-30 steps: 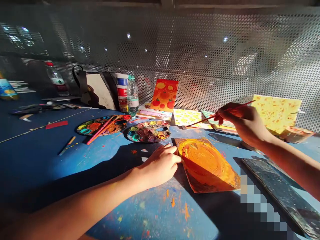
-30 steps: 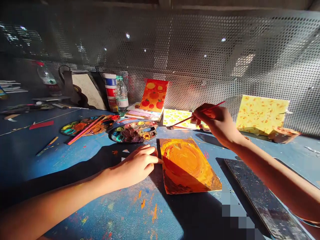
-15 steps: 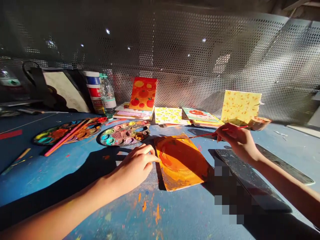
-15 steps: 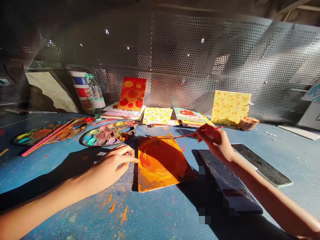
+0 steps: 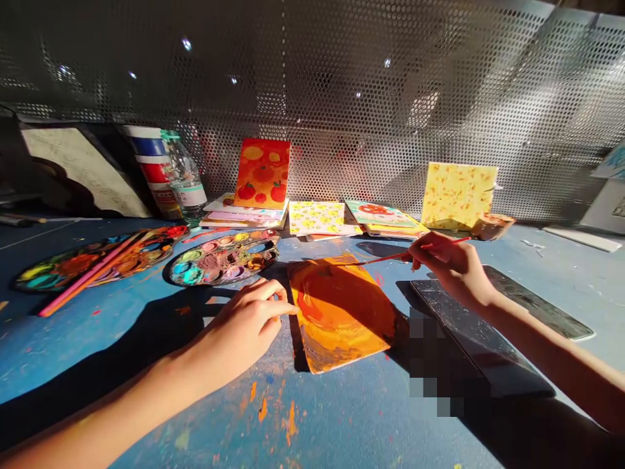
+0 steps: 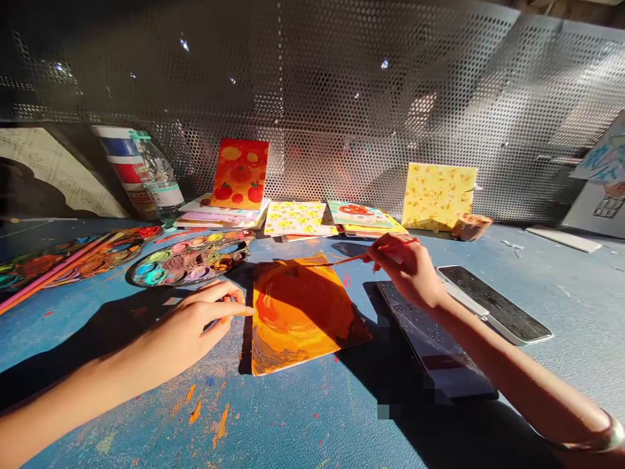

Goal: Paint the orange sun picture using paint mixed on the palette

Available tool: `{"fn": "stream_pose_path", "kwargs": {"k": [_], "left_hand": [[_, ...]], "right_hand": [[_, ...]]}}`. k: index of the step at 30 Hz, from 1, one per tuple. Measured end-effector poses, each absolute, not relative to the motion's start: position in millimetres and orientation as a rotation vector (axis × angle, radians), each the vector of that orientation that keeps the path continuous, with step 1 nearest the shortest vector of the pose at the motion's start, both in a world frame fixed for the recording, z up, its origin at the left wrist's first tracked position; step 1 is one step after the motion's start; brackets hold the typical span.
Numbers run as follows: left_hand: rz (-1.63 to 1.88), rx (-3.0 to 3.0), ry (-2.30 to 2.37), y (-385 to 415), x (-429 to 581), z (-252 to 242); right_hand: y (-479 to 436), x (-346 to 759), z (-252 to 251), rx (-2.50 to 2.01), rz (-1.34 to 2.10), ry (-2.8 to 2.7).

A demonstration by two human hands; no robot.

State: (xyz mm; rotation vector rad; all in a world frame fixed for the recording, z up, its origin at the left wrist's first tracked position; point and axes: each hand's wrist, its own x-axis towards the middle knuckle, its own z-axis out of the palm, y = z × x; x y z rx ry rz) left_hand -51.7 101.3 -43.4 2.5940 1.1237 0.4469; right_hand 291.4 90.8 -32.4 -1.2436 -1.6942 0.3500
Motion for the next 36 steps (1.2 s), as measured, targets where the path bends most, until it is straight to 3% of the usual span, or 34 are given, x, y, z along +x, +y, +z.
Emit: {"fn": "stream_pose_path", "kwargs": {"k": [6, 17, 24, 36], "left_hand": [[0.468, 2.61, 1.119, 101.6, -51.3, -44.1], [0.492, 2.608, 1.137, 103.2, -51.3, -51.3], [0.558, 2.623, 1.082, 105.9, -52.1, -55.4], [0.497, 2.598, 1.111, 108.5, -51.4, -55.4]], "right_hand": [[92.2, 279.8, -26.4, -1.173, 0.421, -1.484], [145.4, 245.5, -26.2, -1.113, 0.596, -1.638], [139.7, 251.6, -22.1, -1.218, 0.436, -1.575], [139.9, 254.7, -21.0, -1.214, 0.447, -1.497]]}}
